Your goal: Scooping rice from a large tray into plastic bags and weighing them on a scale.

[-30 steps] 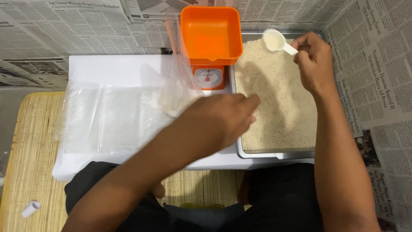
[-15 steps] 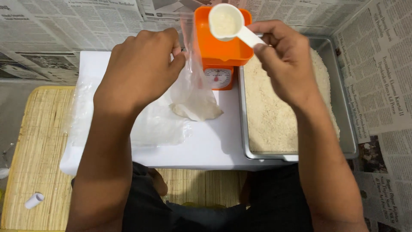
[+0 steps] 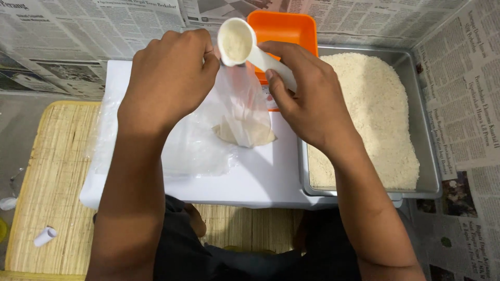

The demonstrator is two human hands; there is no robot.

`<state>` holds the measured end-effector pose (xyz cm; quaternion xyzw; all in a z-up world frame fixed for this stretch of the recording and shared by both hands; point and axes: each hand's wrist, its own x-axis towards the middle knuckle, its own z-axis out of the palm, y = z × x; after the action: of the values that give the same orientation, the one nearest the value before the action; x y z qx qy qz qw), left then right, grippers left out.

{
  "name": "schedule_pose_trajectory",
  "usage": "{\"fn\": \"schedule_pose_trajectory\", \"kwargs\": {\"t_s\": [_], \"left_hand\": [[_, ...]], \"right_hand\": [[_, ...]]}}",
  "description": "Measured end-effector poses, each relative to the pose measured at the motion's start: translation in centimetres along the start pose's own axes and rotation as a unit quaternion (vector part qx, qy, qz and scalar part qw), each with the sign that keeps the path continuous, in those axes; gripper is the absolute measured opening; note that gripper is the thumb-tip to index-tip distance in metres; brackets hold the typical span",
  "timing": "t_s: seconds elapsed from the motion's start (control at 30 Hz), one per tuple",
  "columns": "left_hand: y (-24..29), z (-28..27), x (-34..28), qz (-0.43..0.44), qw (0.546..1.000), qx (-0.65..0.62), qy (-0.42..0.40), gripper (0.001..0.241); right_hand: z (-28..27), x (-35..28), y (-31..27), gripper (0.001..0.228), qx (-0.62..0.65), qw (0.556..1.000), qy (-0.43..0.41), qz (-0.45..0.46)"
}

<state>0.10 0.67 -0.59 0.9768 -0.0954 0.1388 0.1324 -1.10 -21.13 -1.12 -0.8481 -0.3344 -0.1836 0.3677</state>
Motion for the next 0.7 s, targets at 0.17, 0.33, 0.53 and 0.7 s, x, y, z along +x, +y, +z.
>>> {"fn": "schedule_pose_trajectory", "kwargs": {"t_s": [0.17, 0.33, 0.53, 0.7], "left_hand": [[-0.4, -0.2, -0.2, -0.016, 1.000, -0.005, -0.004, 0.020], [-1.1, 0.3, -0.3, -0.013, 1.000, 0.012, 0.009, 0.019], [-1.2, 0.4, -0.3, -0.015, 0.999, 0.027, 0.021, 0.019], [-1.7, 1.0, -0.2, -0.013, 0.997, 0.057, 0.042, 0.018]], "right_hand": [[-0.2, -0.4, 0.2, 0.035, -0.133, 0.991, -0.010, 0.019], [-0.8, -0.8, 0.7, 0.036, -0.208, 0.978, -0.013, 0.032], [-1.6, -1.3, 0.5, 0.033, -0.262, 0.964, -0.008, 0.041], [-1.9, -1.6, 1.0, 0.033, -0.303, 0.952, -0.012, 0.038]]}}
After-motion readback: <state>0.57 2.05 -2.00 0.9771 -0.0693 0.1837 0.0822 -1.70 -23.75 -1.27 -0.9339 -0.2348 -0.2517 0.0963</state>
